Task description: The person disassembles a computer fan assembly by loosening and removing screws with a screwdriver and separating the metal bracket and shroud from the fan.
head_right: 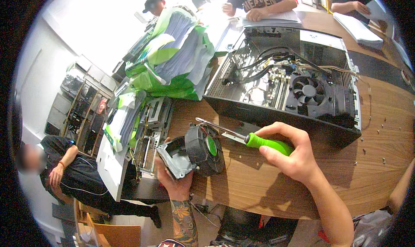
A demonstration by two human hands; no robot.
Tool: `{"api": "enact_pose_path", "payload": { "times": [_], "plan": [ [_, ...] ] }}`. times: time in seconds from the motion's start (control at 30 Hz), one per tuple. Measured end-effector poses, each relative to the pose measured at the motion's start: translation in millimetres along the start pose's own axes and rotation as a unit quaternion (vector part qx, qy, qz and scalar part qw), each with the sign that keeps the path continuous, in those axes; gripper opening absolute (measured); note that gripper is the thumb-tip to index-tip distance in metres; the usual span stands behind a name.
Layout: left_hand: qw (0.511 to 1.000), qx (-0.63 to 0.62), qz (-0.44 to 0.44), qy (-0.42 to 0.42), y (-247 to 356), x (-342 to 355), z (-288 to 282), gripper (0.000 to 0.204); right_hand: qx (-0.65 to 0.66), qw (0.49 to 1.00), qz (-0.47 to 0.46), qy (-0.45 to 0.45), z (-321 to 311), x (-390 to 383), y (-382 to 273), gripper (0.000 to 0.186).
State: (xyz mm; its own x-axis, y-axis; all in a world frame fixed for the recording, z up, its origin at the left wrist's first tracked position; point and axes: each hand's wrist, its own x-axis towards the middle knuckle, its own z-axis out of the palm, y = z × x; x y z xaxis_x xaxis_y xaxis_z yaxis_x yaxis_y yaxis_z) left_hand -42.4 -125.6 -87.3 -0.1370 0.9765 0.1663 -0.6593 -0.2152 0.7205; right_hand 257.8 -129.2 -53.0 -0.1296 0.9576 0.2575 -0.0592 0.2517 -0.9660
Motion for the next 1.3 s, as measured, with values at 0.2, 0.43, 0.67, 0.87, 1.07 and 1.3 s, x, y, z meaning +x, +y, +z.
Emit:
{"api": "enact_pose_path", "payload": {
  "times": [0.2, 0.43, 0.67, 0.87, 1.07, 1.3],
  "plan": [
    [0.999, 0.001, -0.031, -0.022, -1, -6, -8, 0.085, -0.016, 0.999, 0.018, -0.041, -5, 1, -7, 0.024],
    [0.955, 0.278, 0.103, -0.004, -9, -20, -6, 0.097, -0.014, 0.998, -0.01, -0.056, -4, 2, -2, 0.023],
    [0.929, 0.334, 0.137, -0.081, -11, -23, -10, 0.107, -0.036, 0.996, -0.01, -0.081, -8, 1, 0, 0.023],
    [0.921, 0.359, 0.105, -0.11, -10, -22, -6, 0.108, -0.074, 0.993, -0.039, -0.082, -10, 4, 1, 0.02],
    [0.896, 0.399, 0.132, -0.142, -12, -15, -6, 0.104, -0.111, 0.986, -0.067, -0.105, -12, 5, 6, 0.019],
    [0.884, 0.42, 0.152, -0.136, -12, -5, -1, 0.096, -0.102, 0.985, -0.082, -0.109, -12, 5, 7, 0.018]
  ]
}}
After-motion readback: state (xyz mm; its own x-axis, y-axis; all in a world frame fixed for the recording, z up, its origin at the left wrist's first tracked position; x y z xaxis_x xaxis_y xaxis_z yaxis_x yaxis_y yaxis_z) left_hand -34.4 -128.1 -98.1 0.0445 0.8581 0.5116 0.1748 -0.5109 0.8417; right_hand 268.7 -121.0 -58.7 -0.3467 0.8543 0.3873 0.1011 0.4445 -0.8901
